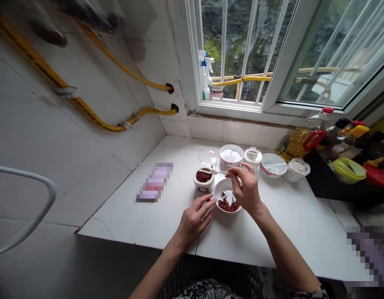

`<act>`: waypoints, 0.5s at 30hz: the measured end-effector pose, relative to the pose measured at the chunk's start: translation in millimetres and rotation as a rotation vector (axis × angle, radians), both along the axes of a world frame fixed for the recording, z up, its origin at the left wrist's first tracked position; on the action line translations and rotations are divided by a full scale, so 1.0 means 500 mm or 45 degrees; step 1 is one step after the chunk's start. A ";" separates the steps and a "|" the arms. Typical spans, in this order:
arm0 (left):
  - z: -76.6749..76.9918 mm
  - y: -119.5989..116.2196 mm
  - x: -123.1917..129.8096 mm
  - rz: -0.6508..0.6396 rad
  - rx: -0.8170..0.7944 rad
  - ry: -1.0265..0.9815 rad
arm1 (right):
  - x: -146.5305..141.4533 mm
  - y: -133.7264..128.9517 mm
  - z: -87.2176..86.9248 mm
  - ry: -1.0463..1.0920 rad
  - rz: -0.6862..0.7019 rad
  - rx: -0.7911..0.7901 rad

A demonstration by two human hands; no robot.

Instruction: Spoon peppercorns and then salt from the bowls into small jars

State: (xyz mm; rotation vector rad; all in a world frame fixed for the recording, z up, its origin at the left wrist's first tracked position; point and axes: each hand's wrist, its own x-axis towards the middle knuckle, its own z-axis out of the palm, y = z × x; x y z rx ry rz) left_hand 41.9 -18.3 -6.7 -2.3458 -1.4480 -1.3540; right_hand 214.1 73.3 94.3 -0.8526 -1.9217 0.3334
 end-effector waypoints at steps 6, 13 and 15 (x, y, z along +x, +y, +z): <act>0.001 0.001 -0.002 0.008 0.024 0.015 | 0.063 0.008 -0.019 0.052 -0.059 -0.449; -0.005 0.002 -0.001 0.011 0.027 0.004 | 0.062 -0.002 -0.044 -0.314 0.180 -0.534; -0.006 0.002 -0.002 0.011 0.023 0.008 | 0.056 -0.006 -0.048 -0.218 0.180 -0.642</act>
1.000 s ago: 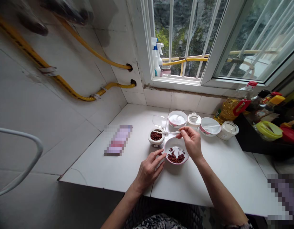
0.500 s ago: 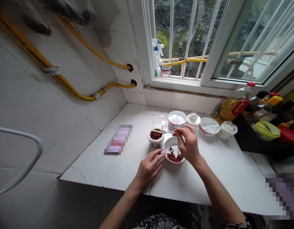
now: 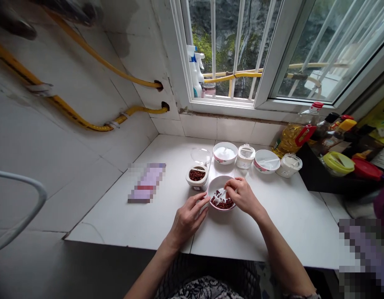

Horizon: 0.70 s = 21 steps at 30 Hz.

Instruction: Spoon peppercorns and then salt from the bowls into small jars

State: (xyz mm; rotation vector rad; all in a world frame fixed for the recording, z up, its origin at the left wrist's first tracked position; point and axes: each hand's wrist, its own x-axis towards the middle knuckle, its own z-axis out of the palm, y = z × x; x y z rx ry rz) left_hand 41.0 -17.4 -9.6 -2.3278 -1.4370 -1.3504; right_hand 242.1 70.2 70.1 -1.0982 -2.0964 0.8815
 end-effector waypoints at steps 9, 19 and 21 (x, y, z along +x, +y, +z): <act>0.005 0.000 -0.001 -0.011 -0.007 0.005 | 0.019 0.010 -0.009 0.371 -0.218 -0.340; 0.002 0.000 -0.002 -0.004 -0.005 0.001 | 0.012 0.004 -0.009 0.248 -0.241 -0.185; 0.002 0.000 -0.001 -0.004 0.000 -0.003 | 0.011 0.003 -0.010 0.211 -0.255 -0.131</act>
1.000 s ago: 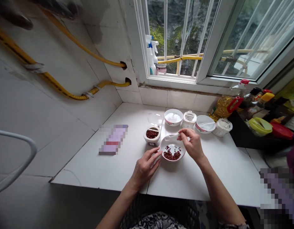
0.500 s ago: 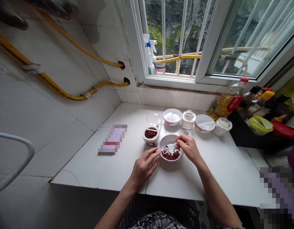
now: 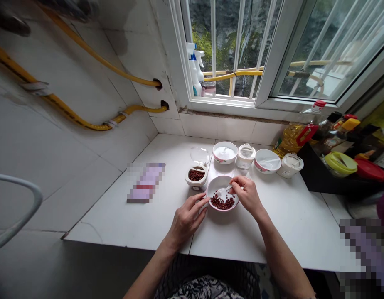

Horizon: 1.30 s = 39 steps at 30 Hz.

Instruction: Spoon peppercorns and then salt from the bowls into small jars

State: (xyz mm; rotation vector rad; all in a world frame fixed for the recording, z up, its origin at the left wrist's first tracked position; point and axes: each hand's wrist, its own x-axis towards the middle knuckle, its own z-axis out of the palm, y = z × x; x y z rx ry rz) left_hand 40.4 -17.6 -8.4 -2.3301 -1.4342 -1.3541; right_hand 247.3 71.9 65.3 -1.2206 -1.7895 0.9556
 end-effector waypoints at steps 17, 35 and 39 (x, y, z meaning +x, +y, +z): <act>0.007 0.000 0.002 -0.004 0.021 -0.005 | -0.005 0.002 -0.010 0.132 -0.031 -0.135; -0.006 0.001 0.003 -0.010 0.007 0.002 | -0.088 -0.004 0.010 -0.137 0.113 0.931; -0.004 0.001 0.001 -0.017 -0.004 -0.003 | -0.070 -0.006 0.014 -0.143 0.036 1.036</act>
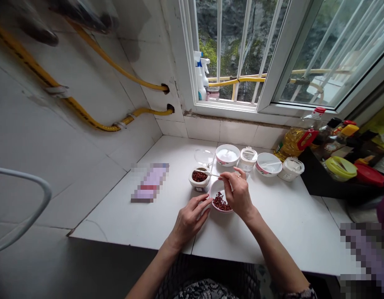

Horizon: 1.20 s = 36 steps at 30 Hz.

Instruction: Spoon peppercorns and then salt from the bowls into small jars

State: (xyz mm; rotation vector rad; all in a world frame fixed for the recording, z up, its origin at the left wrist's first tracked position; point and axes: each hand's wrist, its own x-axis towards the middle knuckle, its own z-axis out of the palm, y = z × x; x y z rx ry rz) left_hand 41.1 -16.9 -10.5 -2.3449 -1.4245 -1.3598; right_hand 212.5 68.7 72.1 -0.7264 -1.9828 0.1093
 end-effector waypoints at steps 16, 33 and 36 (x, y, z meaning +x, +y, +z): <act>0.003 -0.001 -0.001 0.014 0.017 0.014 | 0.049 -0.001 -0.022 -0.004 0.019 -0.921; 0.004 -0.001 -0.002 0.011 0.006 0.001 | 0.062 0.009 -0.024 0.206 -0.059 -1.008; 0.005 -0.002 -0.002 0.006 -0.004 0.003 | 0.061 0.008 -0.026 0.176 -0.063 -0.948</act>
